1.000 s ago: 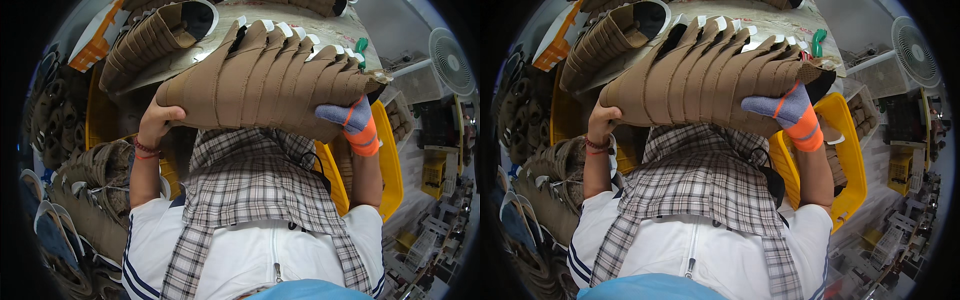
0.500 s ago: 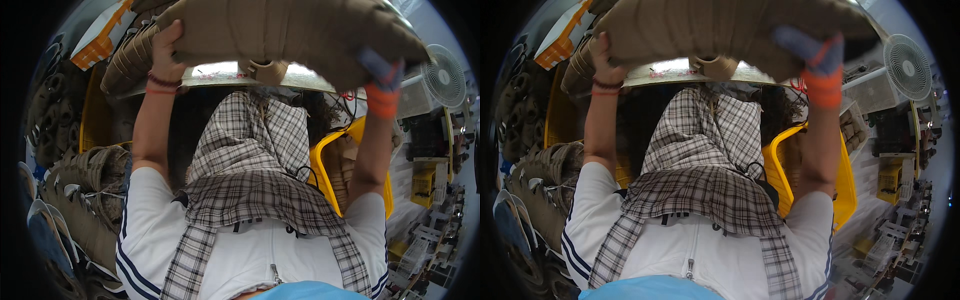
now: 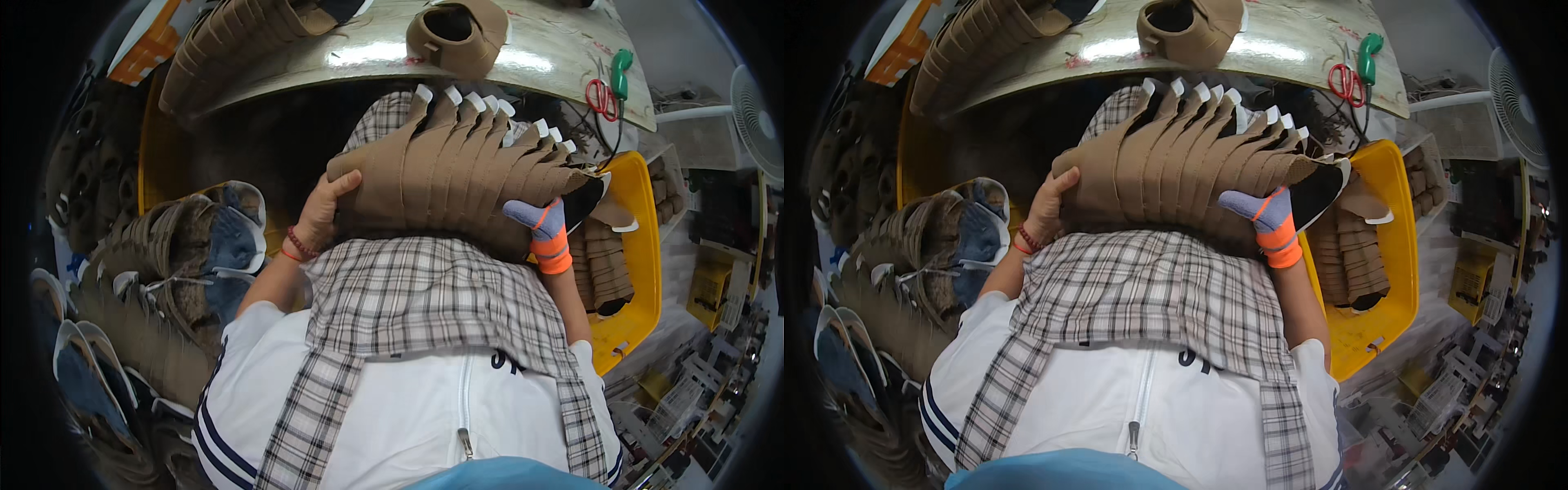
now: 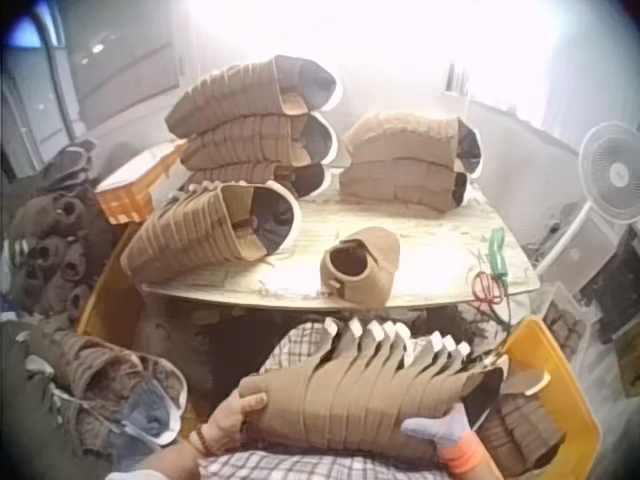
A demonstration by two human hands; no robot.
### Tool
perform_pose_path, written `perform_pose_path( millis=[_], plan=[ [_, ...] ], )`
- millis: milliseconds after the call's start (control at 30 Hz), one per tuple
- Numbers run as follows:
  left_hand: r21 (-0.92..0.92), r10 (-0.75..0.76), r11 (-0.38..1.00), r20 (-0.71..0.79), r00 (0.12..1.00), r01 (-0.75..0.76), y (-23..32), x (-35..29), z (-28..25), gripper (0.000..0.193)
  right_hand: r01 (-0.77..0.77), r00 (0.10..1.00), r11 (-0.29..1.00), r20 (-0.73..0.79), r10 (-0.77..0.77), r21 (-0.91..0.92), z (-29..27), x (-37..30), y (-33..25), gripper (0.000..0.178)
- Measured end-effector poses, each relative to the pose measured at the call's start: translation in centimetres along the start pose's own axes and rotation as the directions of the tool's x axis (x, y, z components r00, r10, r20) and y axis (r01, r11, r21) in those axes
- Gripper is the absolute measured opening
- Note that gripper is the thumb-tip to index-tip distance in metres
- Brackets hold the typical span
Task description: The person assembles shoe uppers by cutting excess material with scissors, trimming edges with a rotary tool, and stacking finished pieces. They handle multiple shoe parts, using tools to shape and finish each unit before placing them in a yellow bin.
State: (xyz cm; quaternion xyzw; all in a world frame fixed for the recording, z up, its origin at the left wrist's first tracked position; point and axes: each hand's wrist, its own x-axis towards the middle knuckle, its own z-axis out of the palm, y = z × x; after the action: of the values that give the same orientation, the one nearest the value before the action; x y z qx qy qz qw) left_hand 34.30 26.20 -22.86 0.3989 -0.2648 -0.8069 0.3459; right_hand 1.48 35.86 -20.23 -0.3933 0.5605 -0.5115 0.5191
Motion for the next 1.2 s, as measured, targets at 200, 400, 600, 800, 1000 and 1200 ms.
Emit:
perform_pose_path(
  millis=[200, 400, 600, 800, 1000, 1200],
  plan=[
    [0.916, 0.739, 0.25, 0.029, 0.674, -0.313, 3.6, -0.8, 1.0, 0.044, 0.043, 0.999, 0.991, -0.007, -0.044, -0.127, 0.4, 0.4, 0.0, 0.039],
    [0.434, 0.272, -0.034, 0.871, 0.41, -0.9, 6.3, 3.1, 7.7, 0.036, 0.167, 0.976, 0.979, -0.124, -0.181, -0.114, 1.0, 0.1, 0.2, 0.027],
    [0.361, 0.287, 0.235, 0.862, 0.419, -0.903, 4.6, 5.0, 6.1, 0.035, 0.147, 0.972, 0.987, -0.178, -0.156, -0.064, 1.5, -0.2, 0.0, 0.023],
    [0.253, -0.002, -0.226, 0.966, 0.26, -0.941, 6.1, 5.2, 9.2, 0.042, 0.158, 0.971, 0.983, -0.167, -0.172, -0.09, 1.3, 0.0, 0.0, 0.026],
    [0.135, 0.031, -0.233, 0.991, 0.132, -0.963, 5.6, 6.3, 10.5, 0.019, 0.198, 0.957, 0.971, -0.239, -0.162, 0.133, -0.2, -0.3, 3.2, 0.059],
    [-0.084, -0.2, -0.252, 0.979, -0.033, -0.964, 5.5, 7.0, 12.6, 0.01, 0.029, 0.982, 0.896, -0.179, 0.056, 0.443, 0.5, -0.9, 2.1, 0.081]
  ],
)
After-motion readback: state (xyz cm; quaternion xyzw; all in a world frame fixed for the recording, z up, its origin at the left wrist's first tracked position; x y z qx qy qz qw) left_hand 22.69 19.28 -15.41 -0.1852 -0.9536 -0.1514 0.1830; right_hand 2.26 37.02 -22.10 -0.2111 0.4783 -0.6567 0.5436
